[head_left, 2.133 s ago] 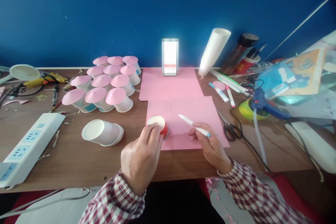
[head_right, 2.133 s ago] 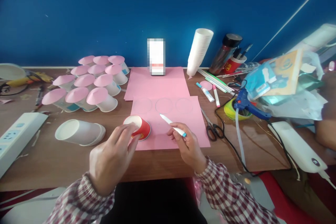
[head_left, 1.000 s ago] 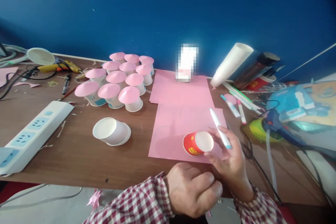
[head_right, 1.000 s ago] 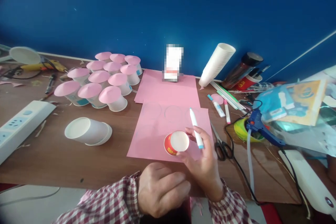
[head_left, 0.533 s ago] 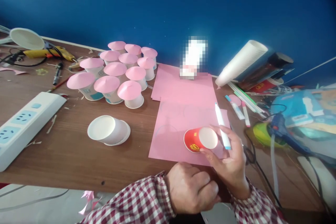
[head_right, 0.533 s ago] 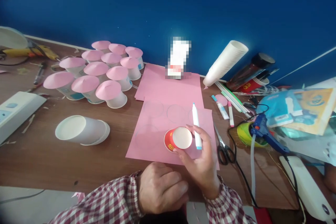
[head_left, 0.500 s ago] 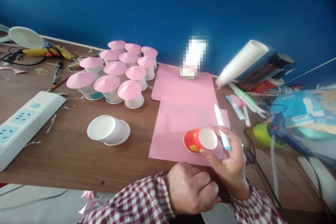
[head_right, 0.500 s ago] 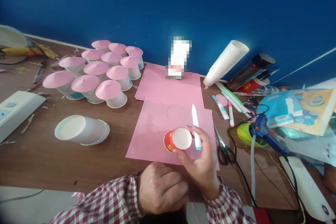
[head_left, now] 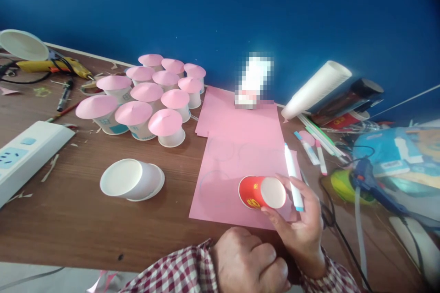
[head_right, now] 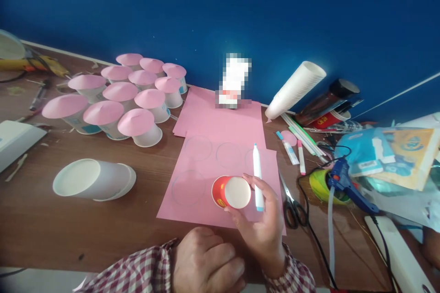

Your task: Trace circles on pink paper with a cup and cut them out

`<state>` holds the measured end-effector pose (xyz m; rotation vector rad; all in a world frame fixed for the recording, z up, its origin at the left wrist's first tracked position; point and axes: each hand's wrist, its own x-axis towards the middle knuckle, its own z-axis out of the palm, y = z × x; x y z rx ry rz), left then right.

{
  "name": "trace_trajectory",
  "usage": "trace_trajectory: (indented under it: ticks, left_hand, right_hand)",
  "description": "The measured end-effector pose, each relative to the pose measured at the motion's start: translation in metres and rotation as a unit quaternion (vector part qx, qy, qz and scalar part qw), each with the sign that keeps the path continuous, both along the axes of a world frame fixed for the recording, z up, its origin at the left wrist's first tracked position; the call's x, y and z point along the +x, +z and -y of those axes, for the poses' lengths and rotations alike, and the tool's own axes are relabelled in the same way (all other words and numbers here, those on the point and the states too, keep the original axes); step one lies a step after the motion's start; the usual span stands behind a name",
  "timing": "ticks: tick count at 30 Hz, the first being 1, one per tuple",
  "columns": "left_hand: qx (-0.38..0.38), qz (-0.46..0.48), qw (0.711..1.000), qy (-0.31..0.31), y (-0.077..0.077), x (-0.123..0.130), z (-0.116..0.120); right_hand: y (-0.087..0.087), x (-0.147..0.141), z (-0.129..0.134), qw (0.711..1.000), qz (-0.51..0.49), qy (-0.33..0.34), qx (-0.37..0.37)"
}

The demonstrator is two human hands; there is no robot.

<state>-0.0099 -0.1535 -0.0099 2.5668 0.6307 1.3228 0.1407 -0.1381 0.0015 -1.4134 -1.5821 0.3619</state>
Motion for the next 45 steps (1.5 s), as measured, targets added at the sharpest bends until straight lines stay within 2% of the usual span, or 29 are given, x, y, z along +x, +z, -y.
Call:
trace_trajectory:
  ticks: [6, 29, 37, 45]
  left_hand:
    - [-0.002, 0.005, 1.0, 0.0, 0.0035, -0.0002, -0.0031]
    - [-0.007, -0.03, 1.0, 0.001, -0.0015, -0.0007, -0.0002]
    - [-0.012, 0.007, 1.0, 0.027, 0.0007, 0.0043, -0.0012]
    - [0.006, -0.03, 0.999, 0.024, 0.0031, 0.0025, -0.0022]
  right_hand:
    - [-0.0004, 0.0002, -0.0034, 1.0, -0.009, 0.007, 0.0]
    - [0.0025, -0.0031, -0.004, 1.0, 0.009, 0.013, -0.013]
    - [-0.0004, -0.0039, -0.0049, 1.0, 0.003, 0.009, -0.005]
    - [-0.0039, -0.0039, -0.0047, 1.0, -0.016, 0.006, 0.005]
